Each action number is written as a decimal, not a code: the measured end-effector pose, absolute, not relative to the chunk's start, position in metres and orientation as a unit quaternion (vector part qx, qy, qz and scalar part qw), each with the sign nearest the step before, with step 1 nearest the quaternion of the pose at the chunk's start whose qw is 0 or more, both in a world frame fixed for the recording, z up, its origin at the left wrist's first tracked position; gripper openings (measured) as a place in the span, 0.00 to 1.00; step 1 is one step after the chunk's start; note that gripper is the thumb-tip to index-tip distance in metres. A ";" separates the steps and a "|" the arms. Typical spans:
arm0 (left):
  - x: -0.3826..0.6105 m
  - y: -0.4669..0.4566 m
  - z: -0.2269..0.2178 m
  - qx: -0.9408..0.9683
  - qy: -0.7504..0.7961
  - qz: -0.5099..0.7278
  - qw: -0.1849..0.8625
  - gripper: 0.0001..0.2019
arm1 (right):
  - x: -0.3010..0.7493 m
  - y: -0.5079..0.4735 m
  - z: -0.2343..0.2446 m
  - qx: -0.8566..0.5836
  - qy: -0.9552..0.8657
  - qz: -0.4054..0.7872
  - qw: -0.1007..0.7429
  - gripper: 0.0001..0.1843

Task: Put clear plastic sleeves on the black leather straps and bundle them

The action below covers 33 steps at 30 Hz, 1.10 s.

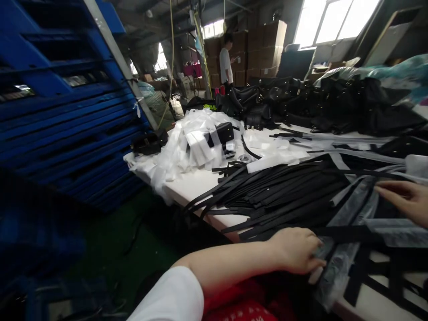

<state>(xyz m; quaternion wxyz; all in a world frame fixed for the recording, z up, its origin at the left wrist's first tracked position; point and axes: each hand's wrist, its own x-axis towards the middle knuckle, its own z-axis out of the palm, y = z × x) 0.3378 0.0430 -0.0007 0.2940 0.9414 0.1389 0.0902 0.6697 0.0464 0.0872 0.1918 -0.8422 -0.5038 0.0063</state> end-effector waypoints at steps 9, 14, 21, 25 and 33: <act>0.293 0.229 -0.001 0.834 0.479 0.199 0.190 0.16 | 0.506 0.071 0.062 -0.641 -0.635 0.243 0.355 0.22; 0.328 0.298 -0.011 0.813 0.507 0.182 0.220 0.23 | 0.430 0.034 0.047 -0.546 -0.670 0.370 0.340 0.16; 0.304 0.308 -0.003 0.778 0.479 0.288 0.287 0.14 | 0.415 0.017 -0.006 -0.598 -0.571 0.432 0.360 0.20; 0.257 0.294 0.018 0.733 0.458 0.367 0.343 0.19 | 0.404 0.028 -0.015 -0.596 -0.518 0.465 0.401 0.22; 0.153 0.201 0.042 0.665 0.424 0.409 0.459 0.26 | 0.338 0.056 0.008 -0.558 -0.442 0.472 0.520 0.24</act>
